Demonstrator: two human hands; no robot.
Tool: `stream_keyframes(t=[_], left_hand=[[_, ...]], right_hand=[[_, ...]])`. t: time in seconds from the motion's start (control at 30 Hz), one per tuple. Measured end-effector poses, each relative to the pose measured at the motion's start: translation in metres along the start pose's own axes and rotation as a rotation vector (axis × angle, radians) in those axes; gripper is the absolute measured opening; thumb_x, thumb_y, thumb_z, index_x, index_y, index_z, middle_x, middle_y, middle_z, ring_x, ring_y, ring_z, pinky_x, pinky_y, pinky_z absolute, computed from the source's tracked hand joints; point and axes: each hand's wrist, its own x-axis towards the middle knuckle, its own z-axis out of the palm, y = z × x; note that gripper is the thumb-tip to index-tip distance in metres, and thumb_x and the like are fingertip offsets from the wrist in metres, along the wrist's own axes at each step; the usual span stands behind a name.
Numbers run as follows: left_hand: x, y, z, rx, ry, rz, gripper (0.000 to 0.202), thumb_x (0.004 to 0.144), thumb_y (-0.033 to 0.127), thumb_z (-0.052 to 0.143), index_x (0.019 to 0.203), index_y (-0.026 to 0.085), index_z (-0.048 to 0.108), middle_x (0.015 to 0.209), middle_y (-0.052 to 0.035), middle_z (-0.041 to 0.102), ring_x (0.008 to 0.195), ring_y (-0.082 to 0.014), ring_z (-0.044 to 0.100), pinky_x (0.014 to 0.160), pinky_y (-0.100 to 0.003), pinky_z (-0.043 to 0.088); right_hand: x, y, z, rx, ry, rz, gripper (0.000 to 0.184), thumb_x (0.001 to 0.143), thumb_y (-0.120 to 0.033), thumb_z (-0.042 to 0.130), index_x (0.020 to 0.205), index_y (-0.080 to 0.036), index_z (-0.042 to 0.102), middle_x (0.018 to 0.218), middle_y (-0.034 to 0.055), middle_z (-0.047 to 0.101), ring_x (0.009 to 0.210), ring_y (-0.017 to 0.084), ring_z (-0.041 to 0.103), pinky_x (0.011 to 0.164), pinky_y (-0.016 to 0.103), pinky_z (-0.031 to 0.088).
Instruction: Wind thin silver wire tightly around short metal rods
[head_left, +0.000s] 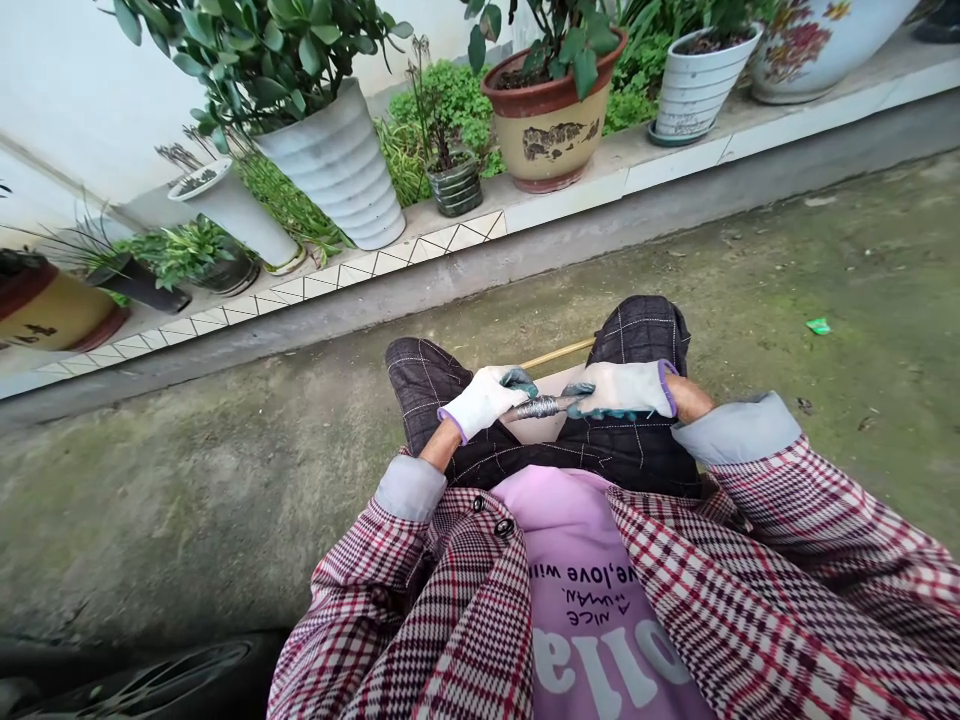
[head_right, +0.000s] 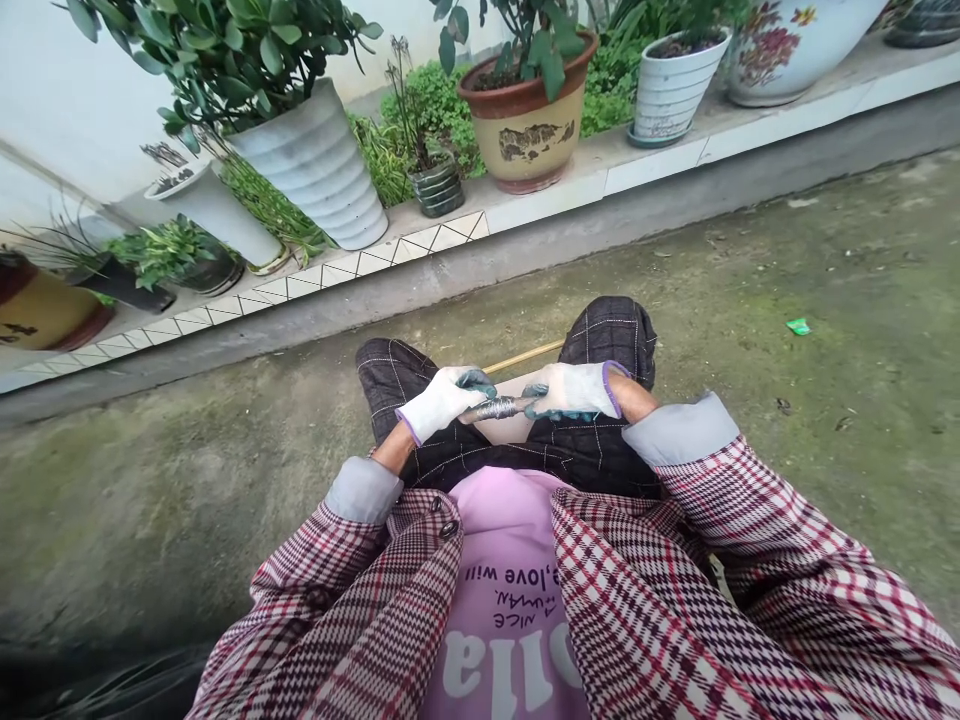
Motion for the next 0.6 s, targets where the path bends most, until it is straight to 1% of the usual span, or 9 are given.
stream_keyframes(t=[0.07,0.1,0.13,0.17,0.23,0.3,0.37,0.43,0.6], left_hand=[[-0.002,0.001,0.002,0.060,0.015,0.005,0.017,0.071,0.021,0.057,0.079,0.014,0.071,0.072,-0.0004,0.068,0.067,-0.0124,0.057,0.061,-0.021,0.044],[-0.003,0.002,0.004,0.082,0.026,0.006,0.016,0.072,0.020,0.058,0.079,0.014,0.071,0.070,-0.0003,0.067,0.065,-0.0122,0.056,0.060,-0.022,0.043],[-0.004,0.002,0.006,0.086,0.040,0.002,0.015,0.072,0.020,0.058,0.078,0.014,0.070,0.068,-0.0004,0.066,0.063,-0.0120,0.055,0.059,-0.022,0.043],[-0.004,0.002,0.009,0.069,0.057,-0.006,0.014,0.072,0.020,0.059,0.078,0.014,0.070,0.067,-0.0005,0.066,0.062,-0.0117,0.054,0.058,-0.022,0.042],[-0.002,0.001,0.015,-0.026,0.094,-0.037,0.013,0.073,0.019,0.058,0.079,0.014,0.069,0.066,-0.0009,0.066,0.058,-0.0104,0.053,0.054,-0.021,0.041],[0.000,-0.001,0.020,-0.184,0.132,-0.068,0.014,0.076,0.019,0.058,0.082,0.013,0.069,0.066,-0.0018,0.066,0.052,-0.0085,0.051,0.050,-0.020,0.040],[0.003,-0.001,0.024,-0.346,0.151,-0.081,0.015,0.077,0.021,0.059,0.082,0.011,0.069,0.066,-0.0027,0.067,0.047,-0.0068,0.048,0.046,-0.020,0.038],[0.004,-0.001,0.024,-0.478,0.154,-0.073,0.014,0.076,0.022,0.063,0.080,0.010,0.069,0.066,-0.0034,0.066,0.047,-0.0065,0.049,0.044,-0.020,0.038],[0.003,0.003,0.021,-0.700,0.145,-0.083,0.016,0.069,0.020,0.069,0.079,0.008,0.067,0.066,-0.0054,0.068,0.052,-0.0096,0.057,0.048,-0.021,0.045]], right_hand=[[0.002,0.002,0.000,-0.051,0.063,0.008,0.024,0.092,-0.037,0.060,0.104,-0.018,0.070,0.097,0.0058,0.068,0.082,0.021,0.065,0.068,0.031,0.056],[0.003,0.003,0.000,-0.074,0.091,0.006,0.027,0.094,-0.038,0.058,0.110,-0.018,0.067,0.109,0.0061,0.066,0.091,0.021,0.064,0.076,0.034,0.056],[0.004,0.002,0.000,-0.095,0.120,0.005,0.029,0.095,-0.038,0.057,0.114,-0.018,0.064,0.116,0.0067,0.064,0.096,0.021,0.063,0.081,0.036,0.056],[0.004,0.002,0.000,-0.115,0.146,0.004,0.029,0.095,-0.039,0.057,0.115,-0.018,0.063,0.117,0.0077,0.063,0.097,0.021,0.063,0.082,0.037,0.055],[0.007,-0.001,-0.001,-0.160,0.208,0.015,0.026,0.091,-0.037,0.062,0.106,-0.016,0.067,0.105,0.0099,0.067,0.091,0.021,0.063,0.076,0.032,0.053],[0.010,-0.003,-0.002,-0.262,0.302,0.028,0.023,0.085,-0.035,0.067,0.096,-0.015,0.069,0.092,0.0103,0.069,0.085,0.023,0.063,0.071,0.029,0.050],[0.012,-0.005,-0.002,-0.380,0.407,0.017,0.023,0.083,-0.035,0.066,0.097,-0.016,0.070,0.089,0.0087,0.071,0.083,0.022,0.064,0.072,0.028,0.047],[0.013,-0.006,-0.001,-0.443,0.478,-0.017,0.027,0.085,-0.036,0.061,0.104,-0.019,0.070,0.093,0.0060,0.073,0.083,0.020,0.065,0.074,0.026,0.047],[0.013,-0.009,0.001,-0.397,0.543,-0.028,0.027,0.085,-0.036,0.061,0.106,-0.020,0.070,0.091,0.0044,0.075,0.082,0.020,0.066,0.073,0.025,0.048]])
